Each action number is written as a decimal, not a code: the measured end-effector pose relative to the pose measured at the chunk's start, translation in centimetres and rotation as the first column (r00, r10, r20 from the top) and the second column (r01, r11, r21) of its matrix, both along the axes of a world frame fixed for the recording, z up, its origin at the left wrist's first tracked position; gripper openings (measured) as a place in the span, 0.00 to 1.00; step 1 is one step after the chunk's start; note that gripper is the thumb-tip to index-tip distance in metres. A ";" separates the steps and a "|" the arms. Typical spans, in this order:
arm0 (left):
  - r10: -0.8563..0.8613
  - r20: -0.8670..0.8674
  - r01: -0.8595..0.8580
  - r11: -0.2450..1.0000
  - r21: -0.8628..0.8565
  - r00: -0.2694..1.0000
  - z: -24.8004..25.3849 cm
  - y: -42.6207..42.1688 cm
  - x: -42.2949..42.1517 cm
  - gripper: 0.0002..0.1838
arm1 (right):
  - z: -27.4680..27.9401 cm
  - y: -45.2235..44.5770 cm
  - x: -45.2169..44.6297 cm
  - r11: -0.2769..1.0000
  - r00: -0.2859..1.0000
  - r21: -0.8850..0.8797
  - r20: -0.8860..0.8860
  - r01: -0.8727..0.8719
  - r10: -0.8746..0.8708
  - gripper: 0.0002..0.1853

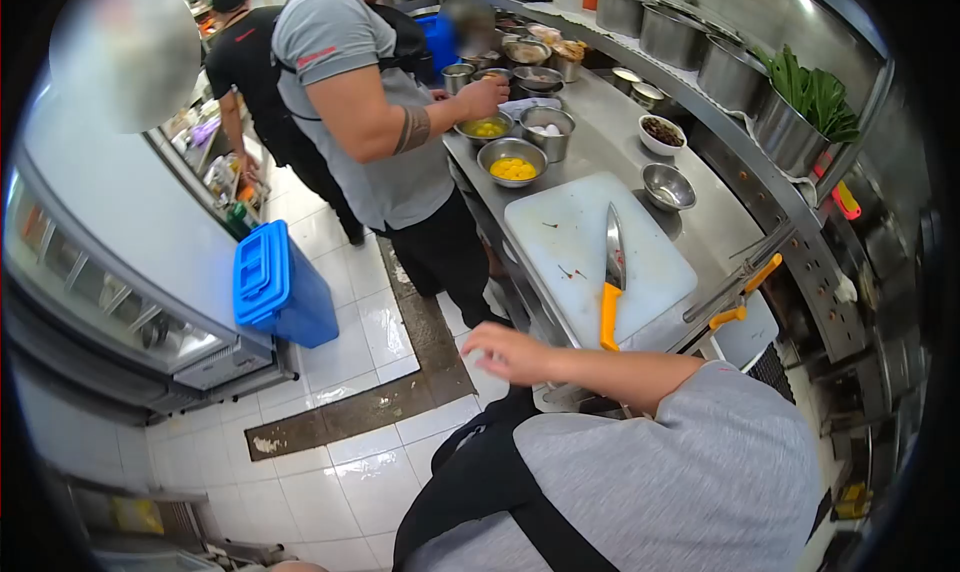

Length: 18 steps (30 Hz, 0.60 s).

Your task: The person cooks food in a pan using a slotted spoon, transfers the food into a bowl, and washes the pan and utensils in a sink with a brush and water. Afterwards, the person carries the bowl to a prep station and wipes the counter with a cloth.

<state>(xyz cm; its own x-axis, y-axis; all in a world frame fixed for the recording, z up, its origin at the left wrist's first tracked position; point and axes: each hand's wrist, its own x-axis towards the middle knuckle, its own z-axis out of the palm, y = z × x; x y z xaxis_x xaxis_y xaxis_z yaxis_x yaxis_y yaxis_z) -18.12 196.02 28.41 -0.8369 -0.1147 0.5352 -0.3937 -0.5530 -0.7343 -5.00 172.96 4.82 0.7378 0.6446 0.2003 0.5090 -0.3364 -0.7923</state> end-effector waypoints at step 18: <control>-0.440 -0.081 -0.440 0.831 0.340 -0.894 -43.0 14.8 15.5 0.36 | -7.8 -47.2 39.9 -0.577 -0.038 0.257 -0.893 0.775 -0.449 0.20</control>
